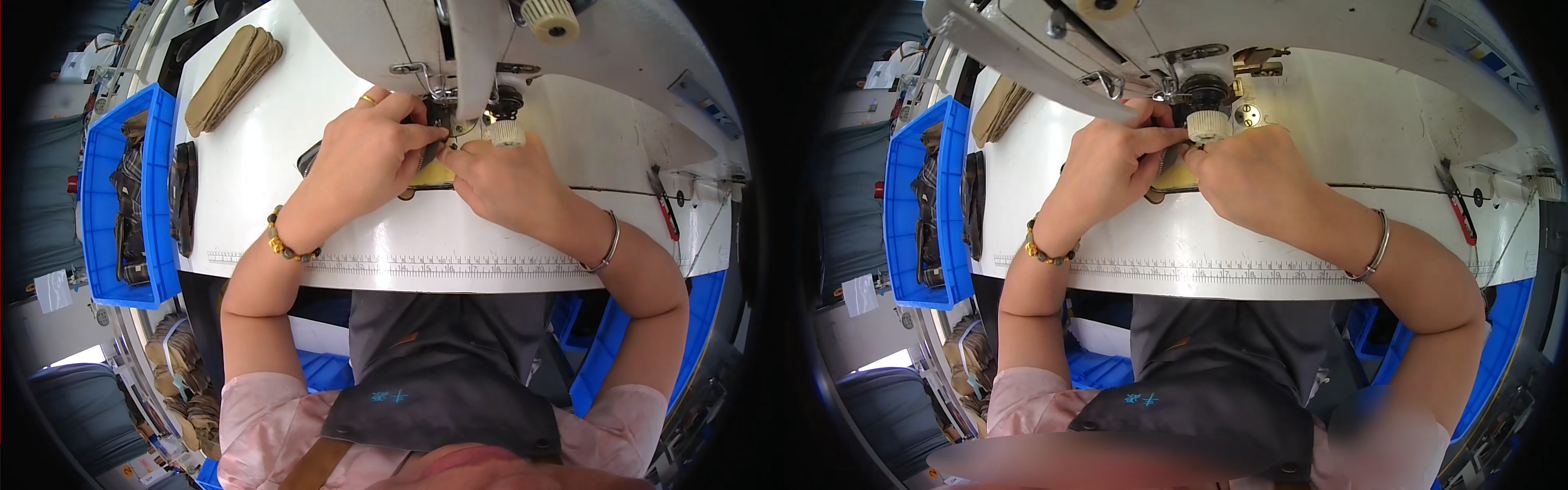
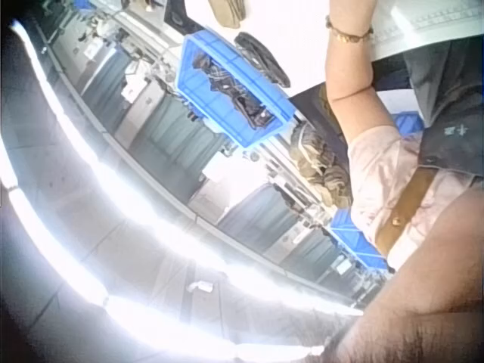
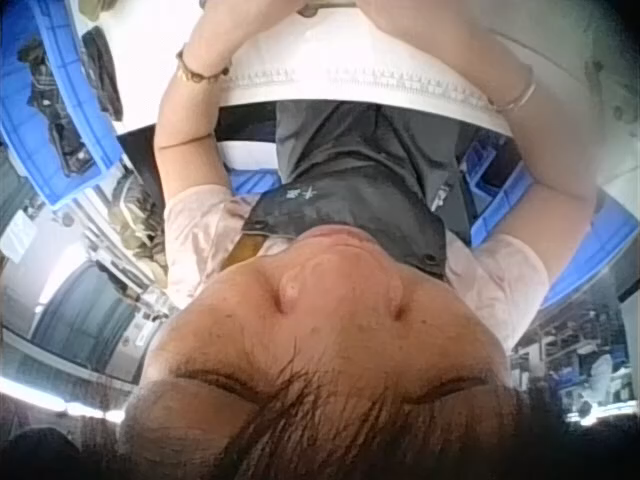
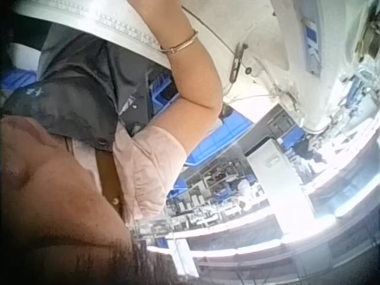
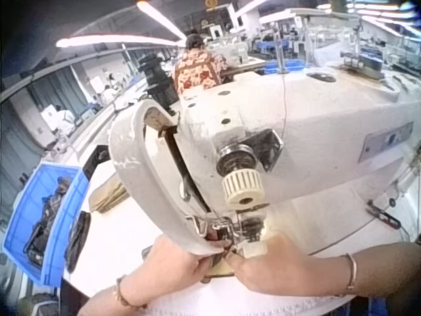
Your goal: Sew the edge alignment on leather material pouches or accessories using an industrial sewing machine.
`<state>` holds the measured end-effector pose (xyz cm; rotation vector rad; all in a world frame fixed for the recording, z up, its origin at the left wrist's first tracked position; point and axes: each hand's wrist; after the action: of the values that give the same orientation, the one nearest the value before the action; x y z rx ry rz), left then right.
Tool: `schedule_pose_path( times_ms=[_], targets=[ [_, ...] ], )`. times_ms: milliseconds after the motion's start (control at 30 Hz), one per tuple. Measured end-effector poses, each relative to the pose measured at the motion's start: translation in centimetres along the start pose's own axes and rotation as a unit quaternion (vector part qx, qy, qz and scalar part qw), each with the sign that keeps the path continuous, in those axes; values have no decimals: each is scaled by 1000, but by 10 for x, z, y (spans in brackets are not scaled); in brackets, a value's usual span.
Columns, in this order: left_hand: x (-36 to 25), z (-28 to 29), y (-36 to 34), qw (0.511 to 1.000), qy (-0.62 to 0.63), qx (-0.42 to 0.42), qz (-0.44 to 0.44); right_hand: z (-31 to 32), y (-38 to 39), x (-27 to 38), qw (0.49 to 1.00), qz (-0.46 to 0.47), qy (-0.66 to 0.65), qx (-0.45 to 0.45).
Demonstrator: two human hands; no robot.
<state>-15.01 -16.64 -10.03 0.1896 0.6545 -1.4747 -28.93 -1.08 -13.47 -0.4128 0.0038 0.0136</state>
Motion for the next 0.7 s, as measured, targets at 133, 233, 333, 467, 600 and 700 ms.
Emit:
schedule_pose_path(
  times_ms=[133,233,333,467,600,700],
  targets=[
    [5,-3,0,1000,-12,-13,4,-5,-1,0,1000,-10,26,2],
    [5,-4,-1,999,-24,-22,21,-6,-3,-2,999,-11,45,-5],
    [5,-3,-3,999,-43,-11,16,-7,-2,-2,999,-12,48,-14],
    [5,-1,-4,999,-48,-9,9,-7,-3,-5,999,-8,43,16],
    [0,5,-2,998,-52,34,24,-4,-4,-6,999,-16,15,25],
    [-5,12,-2,996,-53,60,27,-2,-3,-7,999,-25,-2,26]
  ],
)
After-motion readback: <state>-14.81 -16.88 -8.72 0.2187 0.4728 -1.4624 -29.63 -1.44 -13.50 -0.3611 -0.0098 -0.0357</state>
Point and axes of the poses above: each hand's wrist, its own y-axis away from the middle knuckle, its own z-axis out of the back of the hand, x = y × z, and after that the axes turned 15 degrees about y, right-handed
